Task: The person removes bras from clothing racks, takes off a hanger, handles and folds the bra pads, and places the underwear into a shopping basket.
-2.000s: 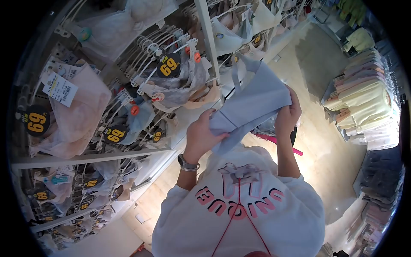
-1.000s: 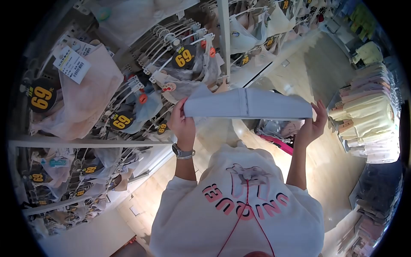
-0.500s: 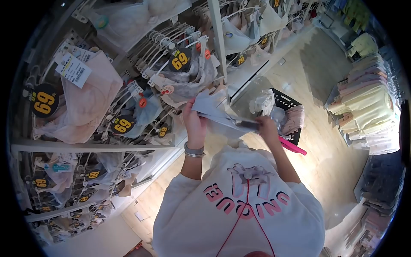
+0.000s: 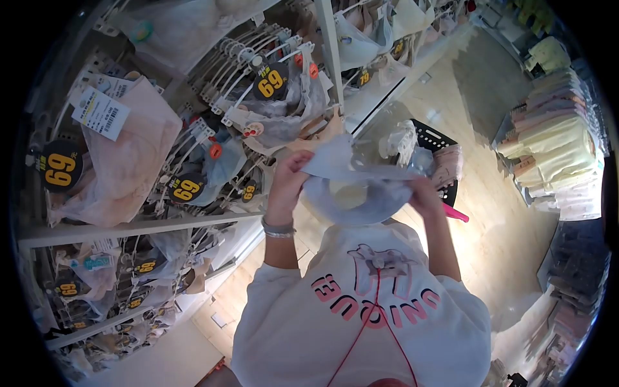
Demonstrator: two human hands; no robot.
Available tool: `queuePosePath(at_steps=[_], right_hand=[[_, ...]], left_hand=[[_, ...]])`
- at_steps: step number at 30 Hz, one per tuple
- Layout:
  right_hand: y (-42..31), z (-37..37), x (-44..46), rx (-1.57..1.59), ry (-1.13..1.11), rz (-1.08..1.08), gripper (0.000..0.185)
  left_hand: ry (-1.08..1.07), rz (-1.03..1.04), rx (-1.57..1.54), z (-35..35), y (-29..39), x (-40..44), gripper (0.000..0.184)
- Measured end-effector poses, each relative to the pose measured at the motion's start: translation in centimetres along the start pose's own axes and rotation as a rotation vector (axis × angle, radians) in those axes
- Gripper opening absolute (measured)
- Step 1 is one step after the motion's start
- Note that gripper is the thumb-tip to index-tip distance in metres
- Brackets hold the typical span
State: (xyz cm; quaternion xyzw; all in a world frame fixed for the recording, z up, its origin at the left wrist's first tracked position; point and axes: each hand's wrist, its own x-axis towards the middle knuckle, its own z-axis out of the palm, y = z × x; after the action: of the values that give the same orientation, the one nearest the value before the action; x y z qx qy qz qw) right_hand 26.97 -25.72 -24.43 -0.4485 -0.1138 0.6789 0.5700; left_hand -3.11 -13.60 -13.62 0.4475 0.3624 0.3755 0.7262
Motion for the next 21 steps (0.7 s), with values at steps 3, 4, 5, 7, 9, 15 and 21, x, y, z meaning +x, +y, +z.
queuePosePath(at_steps=[3, 4, 5, 7, 9, 15, 21], right_hand=[[-4.5, 1.7, -3.2, 0.393, 0.008, 0.011, 0.036], [-5.8, 2.5, -4.2, 0.448, 0.039, 0.019, 0.037], [-6.3, 2.7, -4.9, 0.436, 0.006, 0.007, 0.036], [-6.8, 3.0, -5.7, 0.409, -0.068, -0.010, 0.034], [-7.1, 3.1, -6.0, 0.141, -0.154, -0.049, 0.029], [-6.9, 0.7, -7.7, -0.065, -0.413, -0.022, 0.025], [-7.0, -0.9, -7.1, -0.112, -0.374, -0.128, 0.027]], left_hand=[[-0.448, -0.170, -0.002, -3.0, -1.6, -0.1, 0.016], [-0.610, -0.212, -0.021, -3.7, -2.3, 0.2, 0.016], [-0.770, -0.254, -0.041, -4.2, -3.5, 0.5, 0.017], [-0.593, 0.092, -0.211, -3.2, -5.2, 0.8, 0.023], [-0.304, 0.192, -0.560, -0.1, -4.5, -0.2, 0.023], [0.224, 0.049, -0.537, 1.7, -2.8, 2.1, 0.037], [-0.082, 0.173, -0.675, 0.8, -3.8, 1.3, 0.038]])
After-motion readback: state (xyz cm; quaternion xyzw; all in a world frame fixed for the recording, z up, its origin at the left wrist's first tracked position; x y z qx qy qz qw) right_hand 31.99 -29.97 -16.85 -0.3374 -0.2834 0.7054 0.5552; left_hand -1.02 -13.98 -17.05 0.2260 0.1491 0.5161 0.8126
